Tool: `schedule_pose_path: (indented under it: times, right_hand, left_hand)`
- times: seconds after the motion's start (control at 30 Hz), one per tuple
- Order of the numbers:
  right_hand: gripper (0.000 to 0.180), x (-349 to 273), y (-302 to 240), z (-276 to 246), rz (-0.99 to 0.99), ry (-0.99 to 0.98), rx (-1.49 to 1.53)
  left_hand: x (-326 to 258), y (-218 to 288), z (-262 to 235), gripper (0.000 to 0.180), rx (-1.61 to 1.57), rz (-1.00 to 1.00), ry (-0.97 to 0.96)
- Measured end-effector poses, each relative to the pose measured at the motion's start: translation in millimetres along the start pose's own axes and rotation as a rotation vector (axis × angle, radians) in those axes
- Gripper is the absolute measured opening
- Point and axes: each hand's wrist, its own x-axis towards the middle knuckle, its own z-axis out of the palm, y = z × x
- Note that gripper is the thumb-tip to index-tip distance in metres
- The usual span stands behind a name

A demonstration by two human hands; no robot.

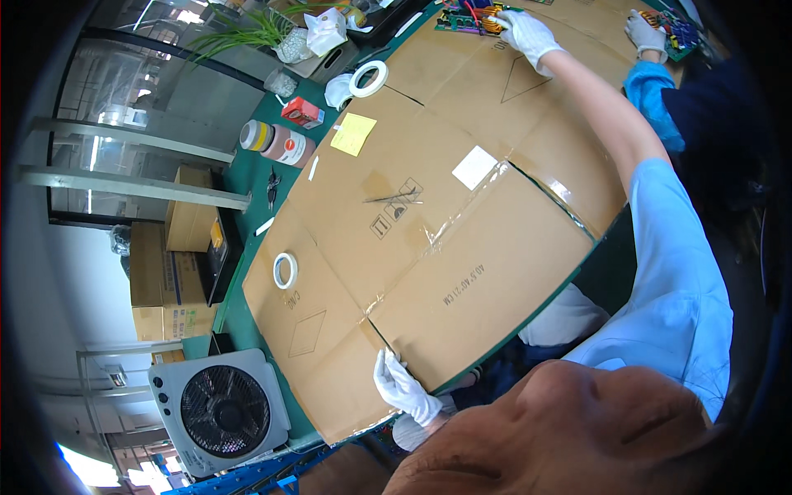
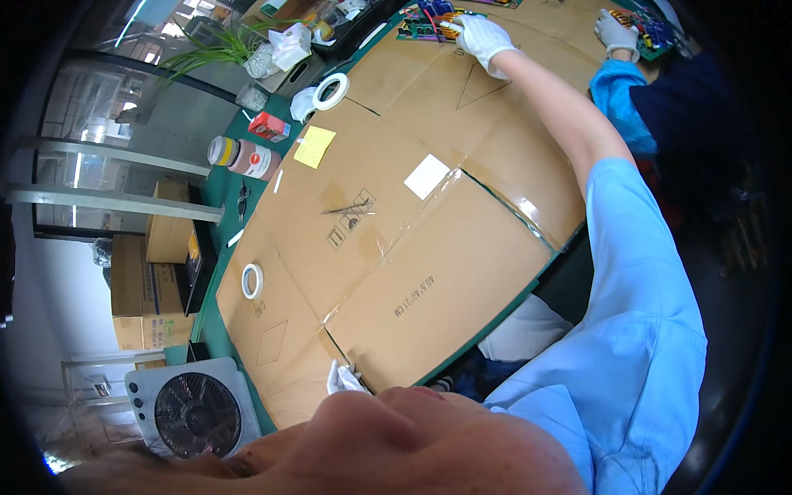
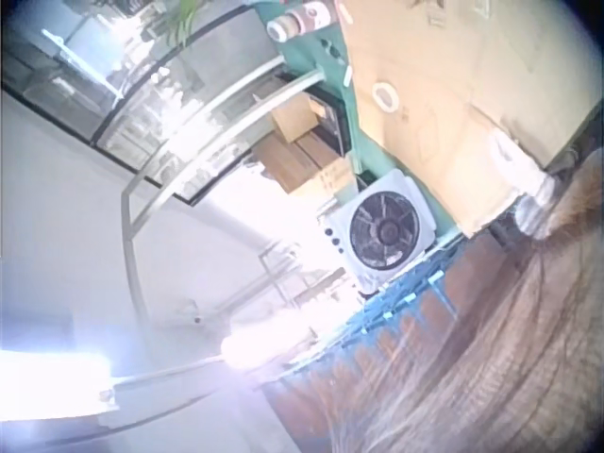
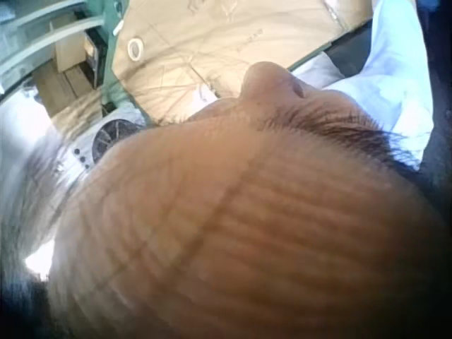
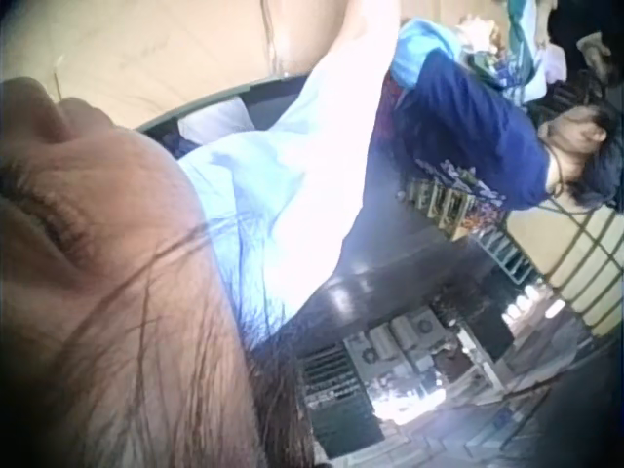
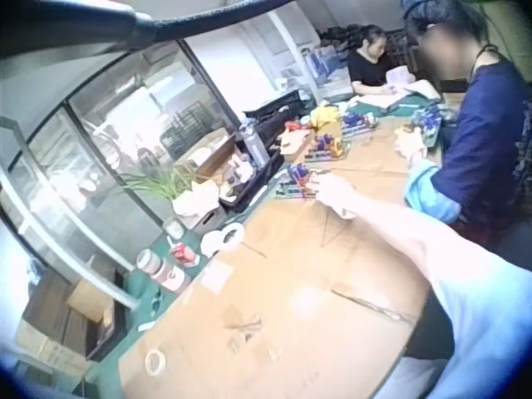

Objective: The person inspects green circuit boards by holding them with gloved hands, turning them over to view both sides, and using a small tool to point at components. They repeatedly pick up boards from a nearby tray, examine them, and place them back down.

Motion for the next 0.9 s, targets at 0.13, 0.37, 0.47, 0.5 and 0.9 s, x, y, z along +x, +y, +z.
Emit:
schedule_pose_path:
  times: [0.13,0.37,0.47,0.5,0.9]
  right_hand:
    - [0.047,19.8,10.7,33.5,-0.287,0.2,-0.222]
    - [0.04,34.2,-23.0,16.2,0.101,-0.126,0.454]
    - [0.03,37.4,-32.7,14.8,0.163,-0.188,0.438]
    - [0.031,37.8,-38.2,16.7,0.222,-0.219,0.505]
    - [0.056,-80.3,-64.6,-27.3,-0.061,-0.192,0.278]
  left_hand:
    - [3.5,-28.6,-13.9,0.025,0.102,0.014,-0.007]
    - [-4.1,-42.9,-17.4,0.025,0.113,0.065,0.027]
    - [-2.5,-45.8,-18.3,0.024,0.126,0.087,0.031]
    - [-3.2,-47.1,-18.8,0.023,0.124,0.098,0.034]
    - [-0.7,-41.2,-10.9,0.017,0.049,0.27,0.057]
